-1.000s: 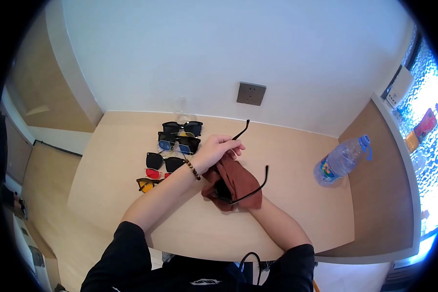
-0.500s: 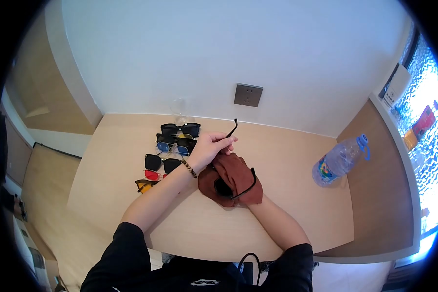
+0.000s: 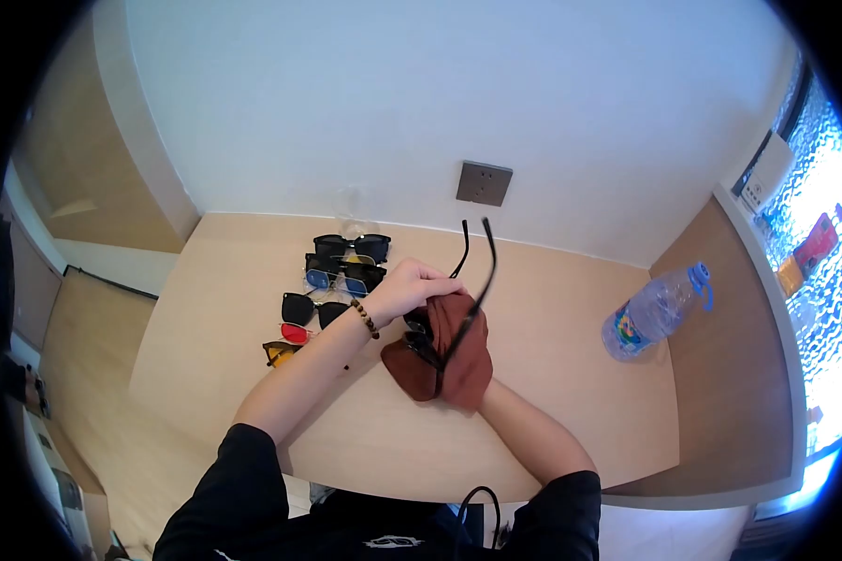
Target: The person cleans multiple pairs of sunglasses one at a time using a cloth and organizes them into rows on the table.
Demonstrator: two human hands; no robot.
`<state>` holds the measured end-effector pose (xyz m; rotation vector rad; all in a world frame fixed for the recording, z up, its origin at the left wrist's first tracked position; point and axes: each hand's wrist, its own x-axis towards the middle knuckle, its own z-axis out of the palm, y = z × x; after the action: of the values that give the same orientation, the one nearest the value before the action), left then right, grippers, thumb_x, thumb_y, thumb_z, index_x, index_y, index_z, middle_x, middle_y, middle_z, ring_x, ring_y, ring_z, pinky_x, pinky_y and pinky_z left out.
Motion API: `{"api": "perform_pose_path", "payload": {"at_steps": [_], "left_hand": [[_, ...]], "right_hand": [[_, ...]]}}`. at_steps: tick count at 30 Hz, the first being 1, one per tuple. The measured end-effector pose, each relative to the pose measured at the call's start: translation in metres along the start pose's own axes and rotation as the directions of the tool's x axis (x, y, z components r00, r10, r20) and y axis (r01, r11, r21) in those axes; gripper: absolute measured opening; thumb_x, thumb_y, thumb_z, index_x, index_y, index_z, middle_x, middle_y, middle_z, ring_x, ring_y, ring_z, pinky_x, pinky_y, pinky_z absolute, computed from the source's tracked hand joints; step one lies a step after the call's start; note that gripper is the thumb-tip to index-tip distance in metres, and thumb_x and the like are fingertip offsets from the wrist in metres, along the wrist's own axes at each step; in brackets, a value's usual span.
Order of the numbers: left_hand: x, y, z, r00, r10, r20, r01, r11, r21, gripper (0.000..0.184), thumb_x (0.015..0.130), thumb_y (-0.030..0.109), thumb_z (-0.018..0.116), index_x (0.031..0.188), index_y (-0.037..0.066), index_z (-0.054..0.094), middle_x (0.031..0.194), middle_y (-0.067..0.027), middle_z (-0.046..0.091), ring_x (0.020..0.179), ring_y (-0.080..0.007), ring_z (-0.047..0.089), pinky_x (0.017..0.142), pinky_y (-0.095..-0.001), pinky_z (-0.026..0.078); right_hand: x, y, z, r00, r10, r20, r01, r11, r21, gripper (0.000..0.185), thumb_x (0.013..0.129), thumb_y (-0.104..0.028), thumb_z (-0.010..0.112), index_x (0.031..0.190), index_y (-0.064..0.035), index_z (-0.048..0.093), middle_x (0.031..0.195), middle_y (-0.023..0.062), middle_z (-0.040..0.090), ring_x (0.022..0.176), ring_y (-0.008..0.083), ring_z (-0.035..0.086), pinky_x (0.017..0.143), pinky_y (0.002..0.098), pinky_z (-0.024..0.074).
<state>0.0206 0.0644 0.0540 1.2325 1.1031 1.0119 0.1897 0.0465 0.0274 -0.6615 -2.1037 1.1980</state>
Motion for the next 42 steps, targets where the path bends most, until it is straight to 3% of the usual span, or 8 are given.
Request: {"api": "perform_pose_path", "payload": {"at_steps": [4, 10, 12, 22, 28, 34, 39, 42], "left_hand": [[-0.001, 0.001, 0.005, 0.999, -0.015, -0.031, 0.013, 0.998, -0.065, 0.025, 0.099, 0.021, 0.063, 0.099, 0.001, 0.076, 0.098, -0.0056, 0.074, 0.090, -0.0107, 0.067, 0.084, -0.0263, 0.052], [0.010, -0.020, 0.005, 0.991, 0.105, -0.080, -0.116, 0.984, -0.133, 0.024, 0.099, 0.019, 0.061, 0.103, -0.001, 0.074, 0.097, -0.0070, 0.073, 0.091, -0.0128, 0.066, 0.083, -0.0289, 0.052], [0.010, -0.020, 0.006, 0.979, 0.098, -0.176, -0.105, 0.994, -0.031, 0.022, 0.101, 0.021, 0.060, 0.108, 0.003, 0.072, 0.097, -0.0024, 0.071, 0.091, -0.0093, 0.065, 0.081, -0.0260, 0.052], [0.009, -0.027, 0.010, 0.994, -0.013, -0.112, -0.014, 0.971, -0.240, 0.025, 0.102, 0.024, 0.058, 0.107, 0.003, 0.070, 0.094, -0.0020, 0.069, 0.086, -0.0089, 0.064, 0.076, -0.0252, 0.051], [0.010, -0.029, 0.015, 0.983, 0.030, -0.179, -0.063, 0.981, -0.183, 0.025, 0.103, 0.023, 0.055, 0.109, 0.003, 0.069, 0.100, -0.0036, 0.070, 0.090, -0.0099, 0.064, 0.080, -0.0265, 0.052], [0.012, -0.035, 0.017, 0.984, 0.050, -0.171, -0.095, 0.959, -0.267, 0.021, 0.100, 0.015, 0.056, 0.111, 0.002, 0.069, 0.098, -0.0022, 0.068, 0.087, -0.0090, 0.061, 0.079, -0.0253, 0.050], [0.011, -0.040, 0.018, 0.993, -0.036, -0.111, -0.013, 0.910, -0.414, 0.021, 0.100, 0.016, 0.057, 0.111, 0.002, 0.069, 0.090, -0.0008, 0.068, 0.084, -0.0088, 0.061, 0.076, -0.0252, 0.050], [0.004, -0.022, 0.018, 0.986, -0.034, -0.162, -0.005, 0.972, -0.237, 0.024, 0.101, 0.020, 0.056, 0.104, 0.001, 0.071, 0.088, -0.0016, 0.069, 0.078, -0.0089, 0.062, 0.071, -0.0252, 0.050]], "right_hand": [[-0.010, -0.004, 0.005, 0.904, -0.363, -0.227, 0.192, 0.817, -0.544, 0.043, 0.097, -0.012, 0.055, 0.137, 0.0004, 0.048, 0.126, 0.0134, 0.059, 0.122, 0.0236, 0.055, 0.102, 0.0348, 0.0436], [-0.001, 0.005, 0.006, 0.988, 0.039, -0.148, 0.022, 0.920, 0.391, 0.071, 0.089, -0.022, 0.062, 0.150, 0.0004, 0.036, 0.147, 0.0209, 0.042, 0.136, 0.0308, 0.043, 0.117, 0.0369, 0.0304], [0.005, -0.038, -0.009, 0.991, -0.042, 0.124, 0.102, 0.840, -0.533, 0.052, 0.091, -0.019, 0.060, 0.139, -0.0020, 0.047, 0.140, 0.0150, 0.048, 0.129, 0.0269, 0.048, 0.108, 0.0330, 0.0387], [-0.002, -0.036, -0.006, 0.980, 0.197, 0.028, -0.185, 0.954, -0.234, 0.038, 0.089, -0.018, 0.066, 0.123, -0.0073, 0.054, 0.119, 0.0085, 0.061, 0.109, 0.0222, 0.057, 0.089, 0.0310, 0.0451], [-0.005, 0.043, -0.010, 0.978, -0.206, 0.032, 0.205, 0.919, -0.336, 0.043, 0.095, -0.021, 0.061, 0.134, -0.0083, 0.048, 0.130, 0.0078, 0.053, 0.117, 0.0194, 0.054, 0.097, 0.0324, 0.0446], [-0.007, 0.019, -0.004, 0.997, -0.001, -0.072, 0.044, 0.802, 0.595, 0.043, 0.096, -0.019, 0.063, 0.133, -0.0069, 0.046, 0.122, 0.0036, 0.054, 0.117, 0.0173, 0.052, 0.101, 0.0315, 0.0443], [0.007, -0.036, -0.012, 0.986, -0.157, 0.049, 0.143, 0.671, -0.727, 0.040, 0.078, -0.023, 0.074, 0.111, -0.0084, 0.058, 0.107, 0.0072, 0.061, 0.100, 0.0265, 0.056, 0.086, 0.0361, 0.0466], [0.010, -0.046, -0.010, 0.993, -0.112, 0.048, 0.116, 0.757, -0.643, 0.045, 0.063, -0.025, 0.077, 0.100, -0.0082, 0.058, 0.094, 0.0092, 0.061, 0.092, 0.0309, 0.055, 0.081, 0.0381, 0.0444]]}}
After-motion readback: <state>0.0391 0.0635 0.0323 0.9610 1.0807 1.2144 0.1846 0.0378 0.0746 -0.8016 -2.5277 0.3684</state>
